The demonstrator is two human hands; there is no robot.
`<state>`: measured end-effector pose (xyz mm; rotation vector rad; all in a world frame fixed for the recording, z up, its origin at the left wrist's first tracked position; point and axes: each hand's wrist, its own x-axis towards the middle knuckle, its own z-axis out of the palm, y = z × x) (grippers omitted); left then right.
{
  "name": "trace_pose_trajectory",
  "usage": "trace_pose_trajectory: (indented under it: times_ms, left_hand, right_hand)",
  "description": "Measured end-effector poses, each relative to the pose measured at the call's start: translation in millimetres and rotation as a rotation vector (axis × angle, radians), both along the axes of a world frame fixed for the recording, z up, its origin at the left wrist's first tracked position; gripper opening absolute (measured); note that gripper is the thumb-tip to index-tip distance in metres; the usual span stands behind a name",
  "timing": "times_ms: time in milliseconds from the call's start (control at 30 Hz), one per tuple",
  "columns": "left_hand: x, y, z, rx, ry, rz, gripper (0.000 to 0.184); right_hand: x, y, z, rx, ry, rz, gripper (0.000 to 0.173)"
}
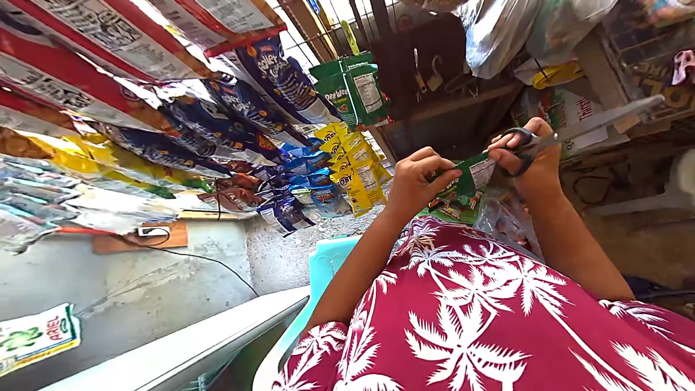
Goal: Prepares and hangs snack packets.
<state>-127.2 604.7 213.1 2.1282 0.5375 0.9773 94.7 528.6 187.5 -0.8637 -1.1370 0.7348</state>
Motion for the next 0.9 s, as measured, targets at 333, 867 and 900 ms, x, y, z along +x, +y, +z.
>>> trace_pose_trajectory:
  times_ms: [333,867,900]
  left_hand:
    - [-4.9,-7.6,-19.2,-0.402,0.034,0.257,0.013]
    - [-16.6,-6.5,-18.5,-0.316,0.038,0.192,0.015]
    - [-17.7,-5.1,-17.8,-0.294,0.045,0.178,0.015]
  right_hand:
    - [-45.6,-1.4,9.2,-0.306,-0.227,-0.269,0.022]
    - [-93.8,9.5,-15.1,-0.315,-0.199,-0.289,0.020]
    - [-92.7,9.0,-13.5,-0.317,-0.194,-0.278,0.020]
